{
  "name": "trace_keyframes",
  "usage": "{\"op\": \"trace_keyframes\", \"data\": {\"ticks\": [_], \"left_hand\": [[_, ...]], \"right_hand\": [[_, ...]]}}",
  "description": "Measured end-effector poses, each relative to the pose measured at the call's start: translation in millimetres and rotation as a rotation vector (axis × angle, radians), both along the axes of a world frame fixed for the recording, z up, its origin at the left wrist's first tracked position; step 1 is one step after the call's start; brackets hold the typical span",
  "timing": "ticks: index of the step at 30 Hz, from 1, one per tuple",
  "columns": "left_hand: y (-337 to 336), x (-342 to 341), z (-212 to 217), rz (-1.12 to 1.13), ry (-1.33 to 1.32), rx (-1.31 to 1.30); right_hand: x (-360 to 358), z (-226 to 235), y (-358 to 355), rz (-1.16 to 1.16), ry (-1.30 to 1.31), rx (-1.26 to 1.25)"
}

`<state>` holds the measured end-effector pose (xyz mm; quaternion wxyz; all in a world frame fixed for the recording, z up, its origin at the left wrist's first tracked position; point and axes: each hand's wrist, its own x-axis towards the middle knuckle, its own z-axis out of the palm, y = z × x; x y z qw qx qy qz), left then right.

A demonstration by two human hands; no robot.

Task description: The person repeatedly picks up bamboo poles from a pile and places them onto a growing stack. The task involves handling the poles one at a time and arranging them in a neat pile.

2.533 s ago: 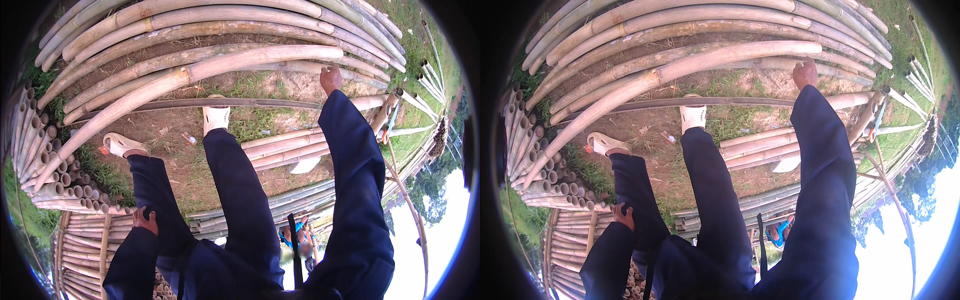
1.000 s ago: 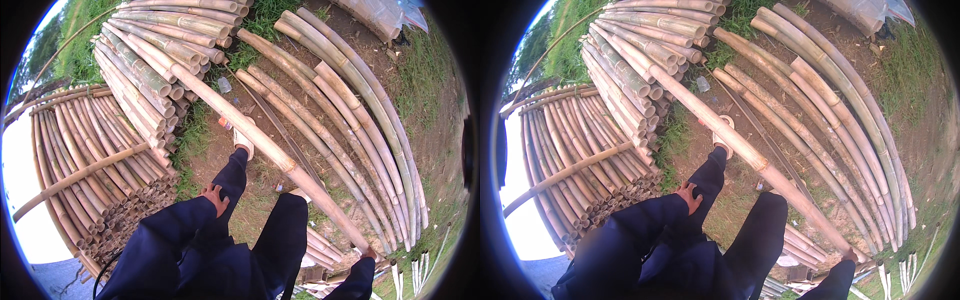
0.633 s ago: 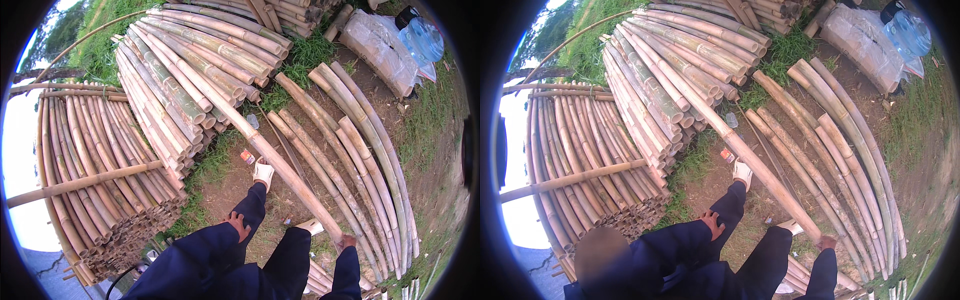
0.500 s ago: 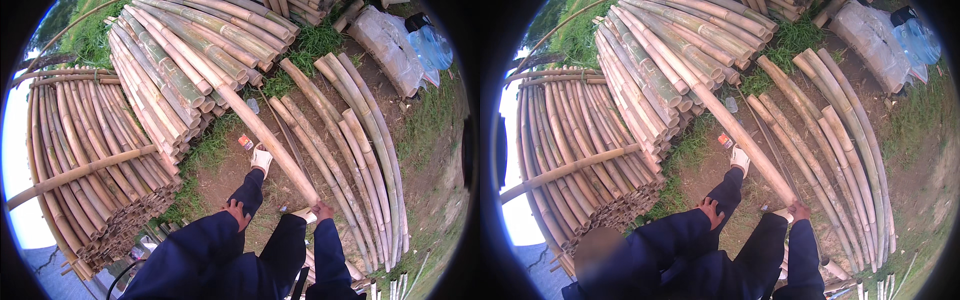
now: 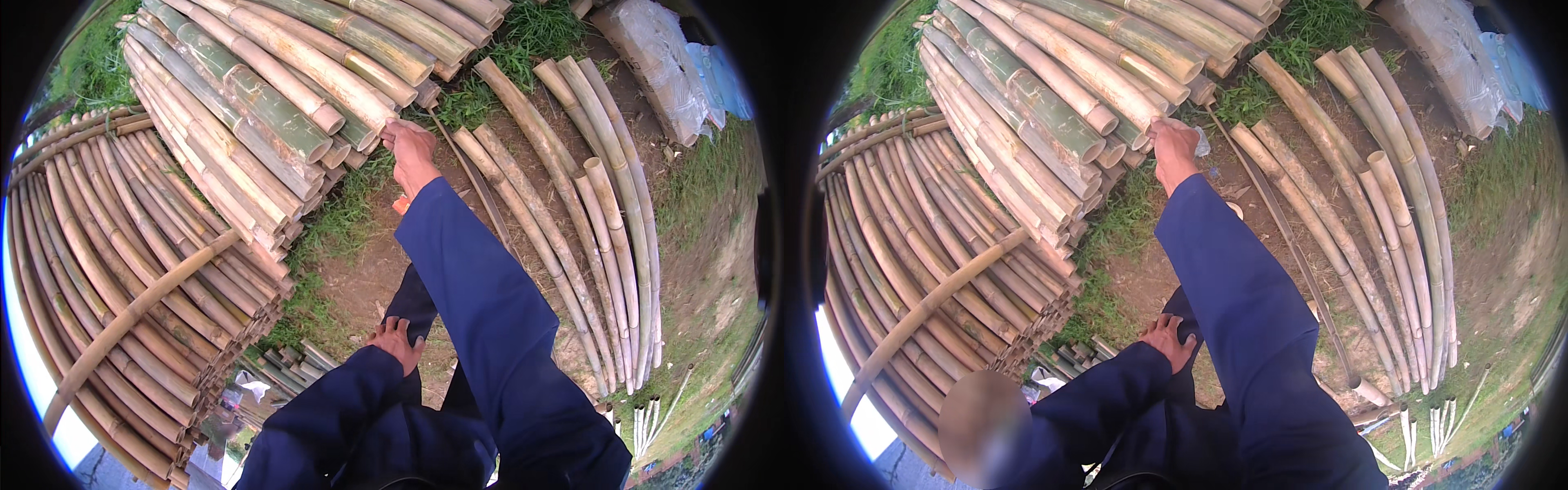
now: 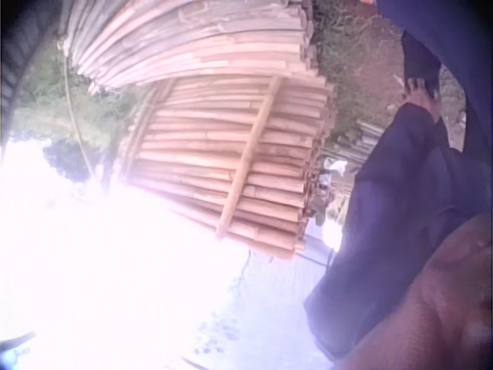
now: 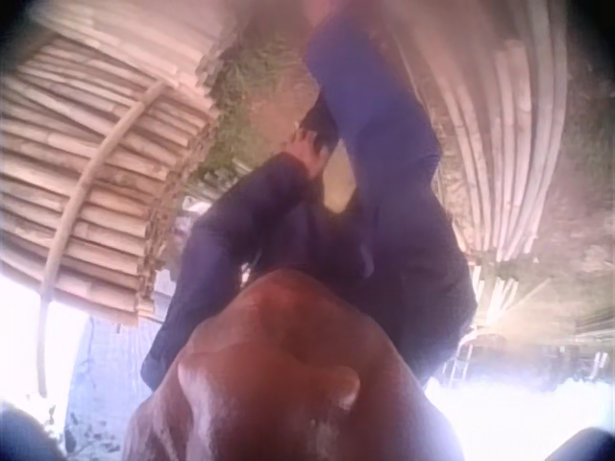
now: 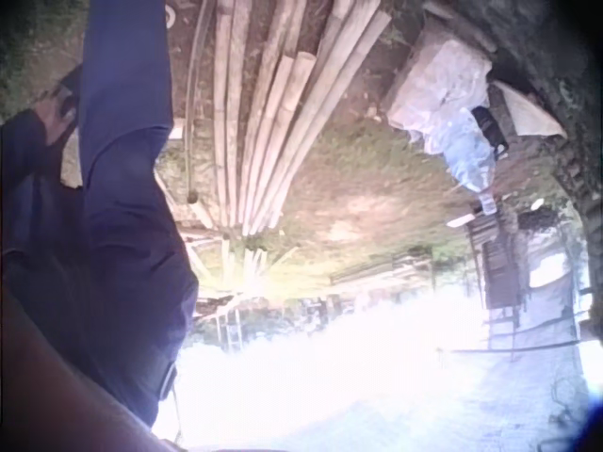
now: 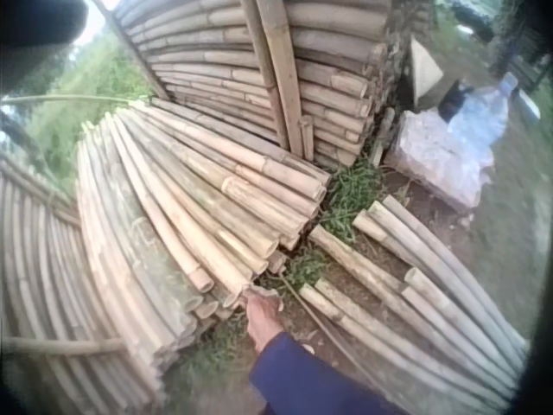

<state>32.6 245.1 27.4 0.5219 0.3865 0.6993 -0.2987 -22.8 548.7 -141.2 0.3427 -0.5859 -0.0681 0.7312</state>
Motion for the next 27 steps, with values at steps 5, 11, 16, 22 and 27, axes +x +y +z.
{"op": "trace_keyframes", "data": {"ticks": [5, 11, 16, 22, 27], "left_hand": [[9.2, -17.8, -2.6, 0.061, -0.028, 0.013], [12.5, -24.0, -1.9, 0.094, -0.013, 0.025], [12.7, -30.4, -7.0, 0.128, -0.052, 0.027], [7.2, -25.0, -10.5, 0.129, -0.032, 0.039], [-5.0, -8.7, -9.6, 0.055, -0.02, 0.055]], "right_hand": [[-32.9, -24.7, 24.3, 0.096, -0.101, -0.041], [-44.7, -27.9, 44.6, -0.002, -0.118, -0.077], [-12.0, -35.9, 41.2, 0.239, -0.136, 0.02], [126.5, -93.3, -47.5, 0.601, -0.62, 0.128], [323.2, -117.0, -129.5, 0.618, -1.265, 0.026]]}}
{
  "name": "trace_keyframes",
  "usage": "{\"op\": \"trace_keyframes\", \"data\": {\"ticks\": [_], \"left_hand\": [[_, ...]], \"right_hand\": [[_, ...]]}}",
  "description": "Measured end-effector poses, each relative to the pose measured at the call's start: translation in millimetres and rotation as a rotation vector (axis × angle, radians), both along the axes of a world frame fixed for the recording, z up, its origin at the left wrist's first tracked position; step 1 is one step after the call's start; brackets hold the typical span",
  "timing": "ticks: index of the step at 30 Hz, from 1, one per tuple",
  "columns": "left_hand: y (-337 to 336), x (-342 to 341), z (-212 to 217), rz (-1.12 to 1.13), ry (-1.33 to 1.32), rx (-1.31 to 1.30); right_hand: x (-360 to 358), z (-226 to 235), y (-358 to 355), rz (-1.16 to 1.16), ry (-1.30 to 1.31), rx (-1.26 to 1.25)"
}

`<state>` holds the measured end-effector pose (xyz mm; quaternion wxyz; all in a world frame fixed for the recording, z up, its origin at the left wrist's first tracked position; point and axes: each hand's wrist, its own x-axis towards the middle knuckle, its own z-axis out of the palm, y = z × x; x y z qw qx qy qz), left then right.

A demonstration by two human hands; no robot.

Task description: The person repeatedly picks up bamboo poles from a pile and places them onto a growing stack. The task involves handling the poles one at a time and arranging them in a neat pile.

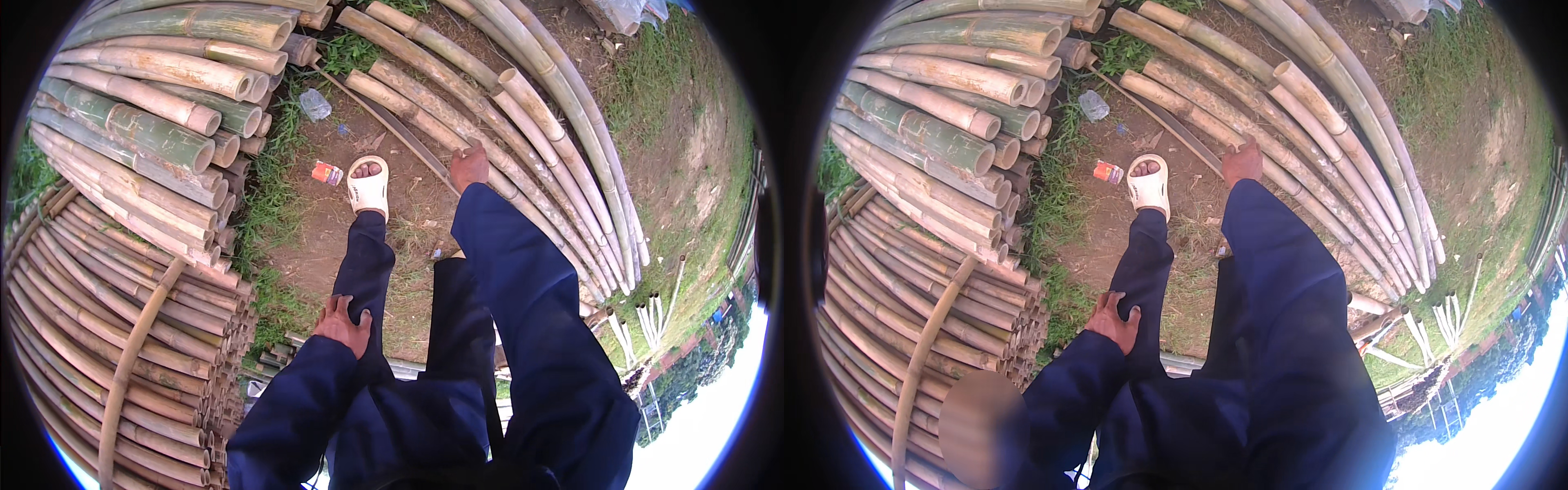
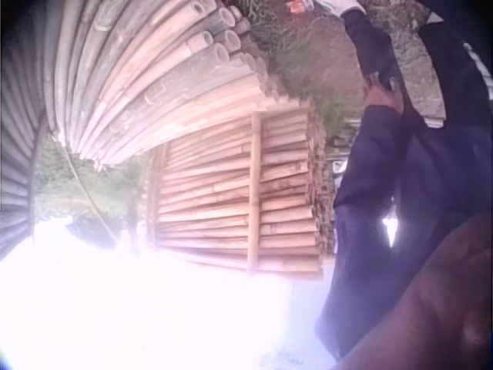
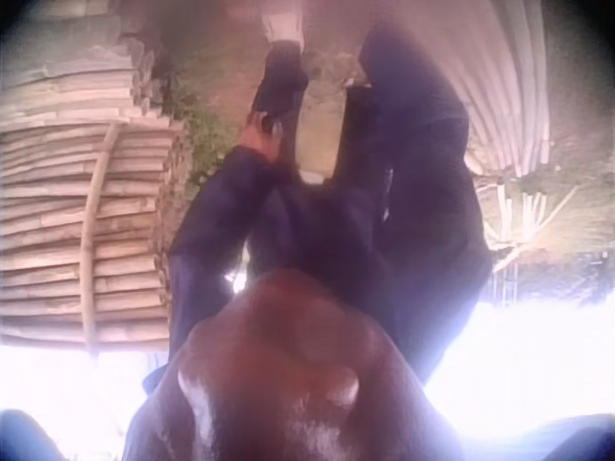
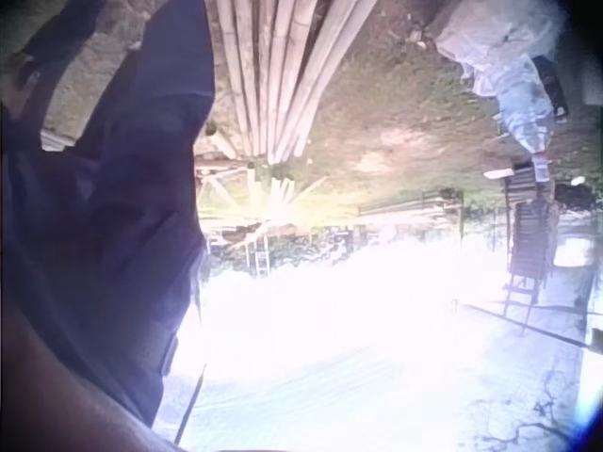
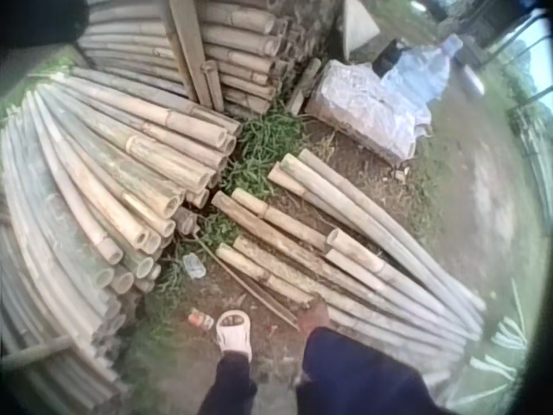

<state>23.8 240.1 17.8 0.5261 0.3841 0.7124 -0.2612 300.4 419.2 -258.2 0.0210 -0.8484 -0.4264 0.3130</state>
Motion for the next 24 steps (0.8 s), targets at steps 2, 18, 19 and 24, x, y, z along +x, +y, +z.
{"op": "trace_keyframes", "data": {"ticks": [2, 18, 19, 24], "left_hand": [[-7.3, 10.8, -0.6, -0.008, 0.003, 0.021], [-38.9, 76.1, -0.5, -0.197, 0.085, 0.086], [-39.5, 79.5, 0.4, -0.186, 0.098, 0.085], [-32.1, 81.4, 5.4, -0.175, 0.141, 0.039]], "right_hand": [[68.0, 4.3, -18.0, 0.043, -0.221, 0.064], [279.6, -1.9, 26.6, 0.483, -0.515, 0.053], [280.5, -2.1, 28.8, 0.519, -0.518, 0.042], [276.5, 2.4, 40.1, 0.605, -0.512, -0.051]]}}
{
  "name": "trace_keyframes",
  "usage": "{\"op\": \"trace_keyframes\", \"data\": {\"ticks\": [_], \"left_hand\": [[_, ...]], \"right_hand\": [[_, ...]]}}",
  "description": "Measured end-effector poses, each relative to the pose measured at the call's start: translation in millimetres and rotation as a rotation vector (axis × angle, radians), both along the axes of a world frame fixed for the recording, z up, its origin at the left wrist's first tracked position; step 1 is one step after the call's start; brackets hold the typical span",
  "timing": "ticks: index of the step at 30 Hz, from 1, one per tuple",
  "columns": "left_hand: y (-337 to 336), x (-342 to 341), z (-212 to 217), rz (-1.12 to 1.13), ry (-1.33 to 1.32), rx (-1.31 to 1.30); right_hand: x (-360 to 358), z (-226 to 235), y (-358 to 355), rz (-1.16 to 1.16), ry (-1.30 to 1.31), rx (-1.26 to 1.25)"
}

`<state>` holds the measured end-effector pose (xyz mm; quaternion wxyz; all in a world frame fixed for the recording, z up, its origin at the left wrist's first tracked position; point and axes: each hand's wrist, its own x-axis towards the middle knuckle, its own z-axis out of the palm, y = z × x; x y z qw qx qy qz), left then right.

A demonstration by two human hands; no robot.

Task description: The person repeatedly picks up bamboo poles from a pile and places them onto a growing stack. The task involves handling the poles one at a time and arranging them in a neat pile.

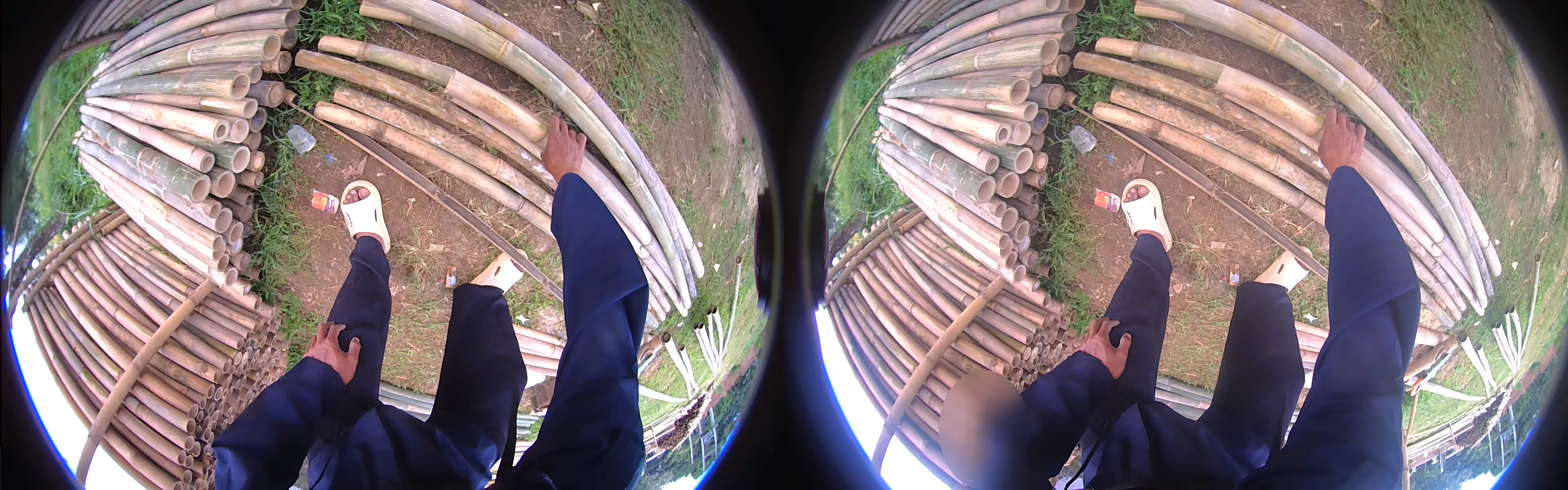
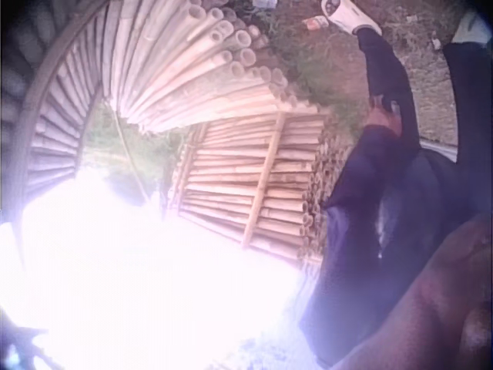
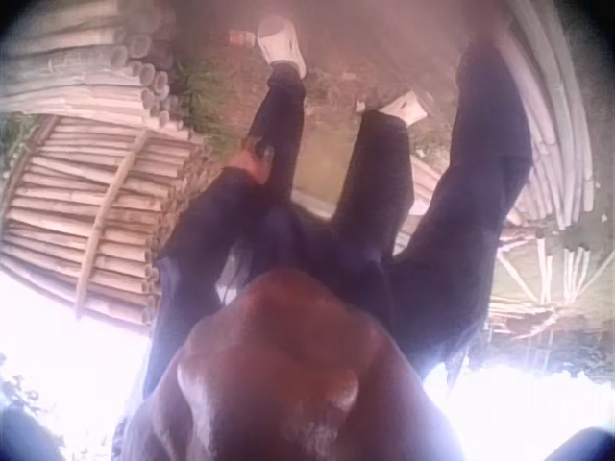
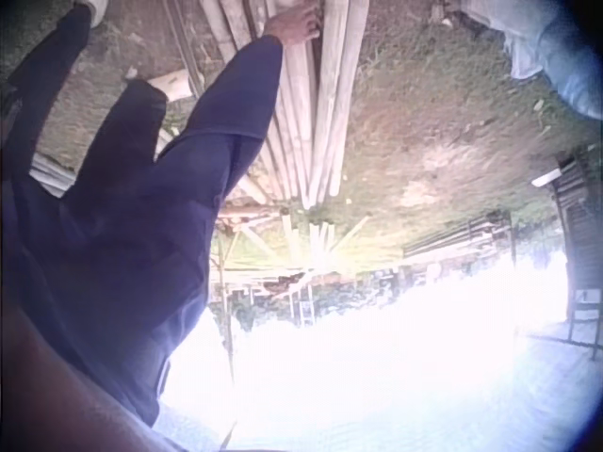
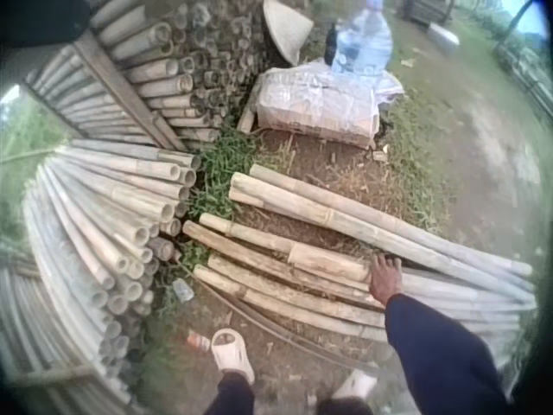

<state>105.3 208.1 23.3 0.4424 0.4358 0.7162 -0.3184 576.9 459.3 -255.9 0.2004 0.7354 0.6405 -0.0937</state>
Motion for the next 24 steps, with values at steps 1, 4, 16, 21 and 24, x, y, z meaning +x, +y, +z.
{"op": "trace_keyframes", "data": {"ticks": [1, 4, 16, 21, 24], "left_hand": [[2.5, -1.0, 0.1, 0.005, 0.006, -0.007], [8.9, -7.5, 5.7, 0.034, 0.0, -0.013], [38.6, -56.3, 10.6, 0.053, -0.12, -0.122], [30.4, -77.7, 6.5, 0.106, -0.118, -0.094], [12.1, -88.4, -5.1, 0.181, -0.126, -0.071]], "right_hand": [[-0.3, 3.9, 0.5, 0.07, -0.013, 0.059], [-3.1, 27.9, -18.3, 0.165, 0.049, 0.06], [-249.0, 141.8, 14.3, 0.398, 0.552, 0.057], [-484.7, 160.0, 131.7, 0.432, 0.717, 0.118], [-594.7, 189.4, 177.0, 0.375, 0.999, 0.052]]}}
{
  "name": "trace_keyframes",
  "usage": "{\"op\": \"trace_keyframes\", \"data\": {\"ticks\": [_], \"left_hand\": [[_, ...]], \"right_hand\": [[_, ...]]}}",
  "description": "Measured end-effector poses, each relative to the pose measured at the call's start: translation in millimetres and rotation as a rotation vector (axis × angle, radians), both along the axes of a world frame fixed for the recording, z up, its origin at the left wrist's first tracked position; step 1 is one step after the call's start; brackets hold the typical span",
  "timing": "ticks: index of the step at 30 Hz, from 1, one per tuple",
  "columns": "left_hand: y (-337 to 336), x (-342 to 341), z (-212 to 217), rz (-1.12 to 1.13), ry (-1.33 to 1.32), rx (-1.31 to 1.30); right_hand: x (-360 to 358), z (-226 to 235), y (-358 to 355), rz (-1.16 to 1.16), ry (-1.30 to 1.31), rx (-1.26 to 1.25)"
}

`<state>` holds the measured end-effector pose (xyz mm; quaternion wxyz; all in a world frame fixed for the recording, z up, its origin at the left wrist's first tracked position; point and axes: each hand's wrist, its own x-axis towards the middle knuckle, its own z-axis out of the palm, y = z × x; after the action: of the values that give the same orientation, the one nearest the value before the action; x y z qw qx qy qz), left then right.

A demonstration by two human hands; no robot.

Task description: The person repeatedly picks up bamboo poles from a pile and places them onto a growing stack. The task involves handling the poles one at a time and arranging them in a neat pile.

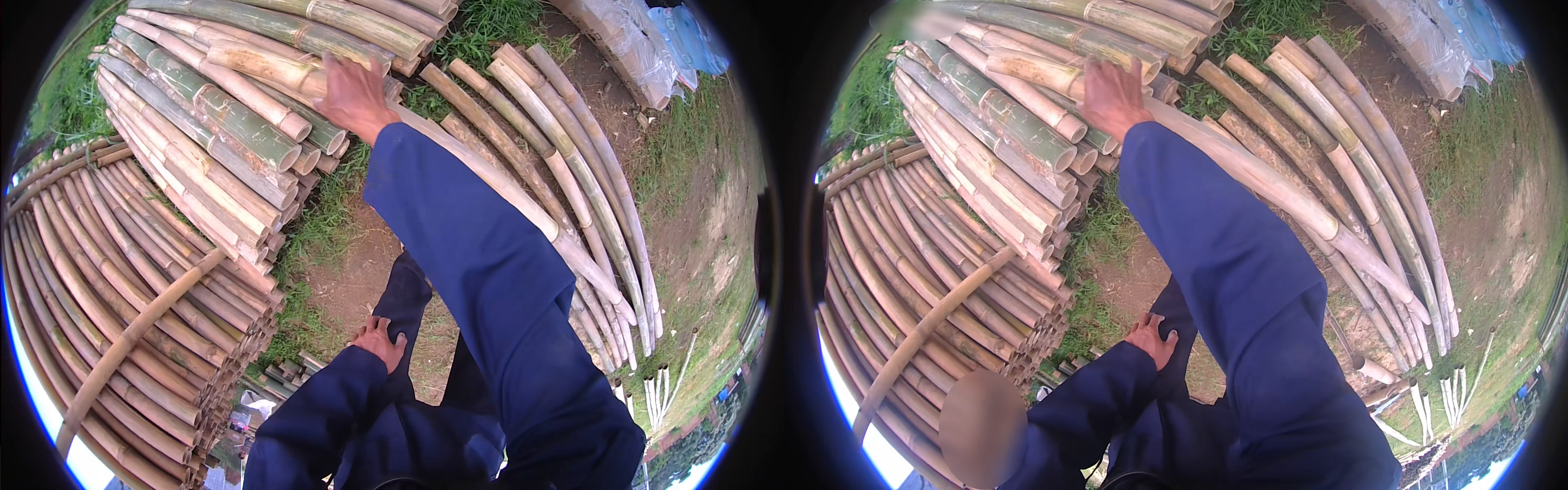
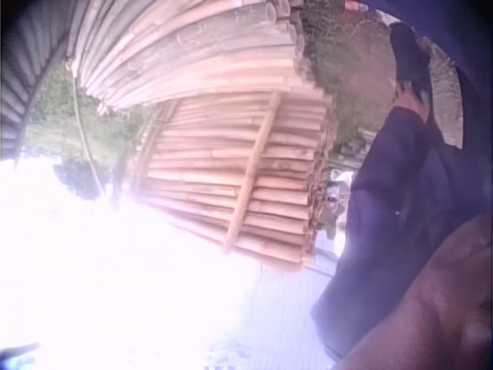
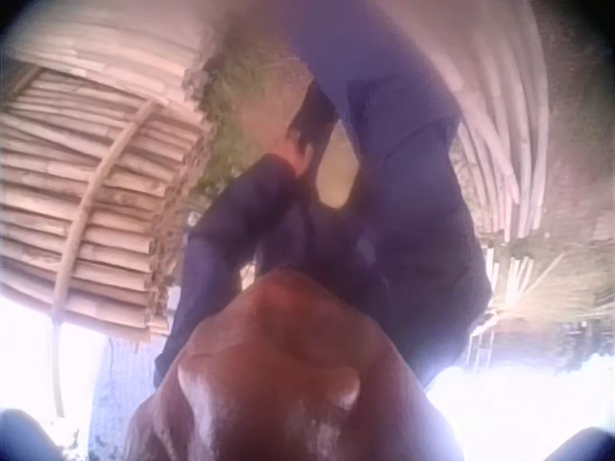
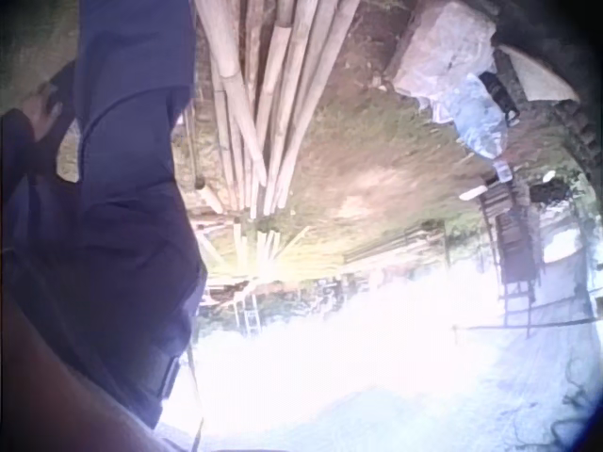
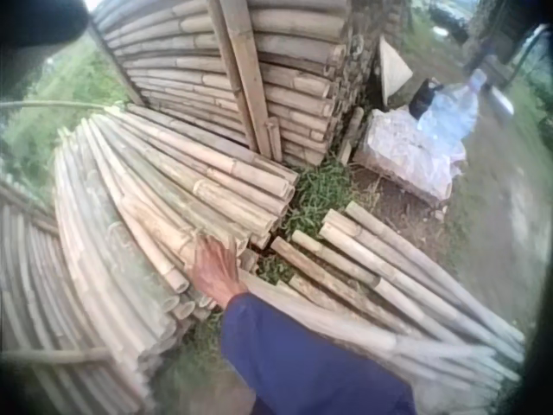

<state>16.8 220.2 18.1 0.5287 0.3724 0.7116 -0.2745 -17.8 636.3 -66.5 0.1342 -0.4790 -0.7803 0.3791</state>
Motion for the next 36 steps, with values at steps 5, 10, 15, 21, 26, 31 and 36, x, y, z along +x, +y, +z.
{"op": "trace_keyframes", "data": {"ticks": [5, 10, 15, 21, 26, 31, 36], "left_hand": [[-19.6, -2.8, -14.5, -0.01, -0.045, 0.104], [-3.9, 14.4, -5.1, -0.013, 0.023, 0.074], [-12.4, 50.8, -2.8, -0.188, 0.04, 0.161], [-38.2, 101.9, -7.3, -0.332, 0.092, 0.165], [-53.0, 123.1, -12.0, -0.368, 0.166, 0.171], [-54.3, 134.7, -14.5, -0.321, 0.258, 0.081], [-43.2, 133.1, -9.8, -0.244, 0.244, -0.006]], "right_hand": [[-33.7, 32.5, -72.4, -0.157, 0.596, 0.08], [135.8, -32.6, -201.0, -0.335, 0.501, -0.25], [421.8, -118.1, -324.1, -0.668, -0.047, -0.345], [694.9, -134.8, -402.9, -0.763, -0.827, -0.304], [767.0, -164.5, -387.4, -0.627, -0.965, -0.047], [764.8, -188.7, -358.6, -0.532, -1.006, -0.147], [757.1, -148.5, -370.9, -0.36, -0.95, -0.038]]}}
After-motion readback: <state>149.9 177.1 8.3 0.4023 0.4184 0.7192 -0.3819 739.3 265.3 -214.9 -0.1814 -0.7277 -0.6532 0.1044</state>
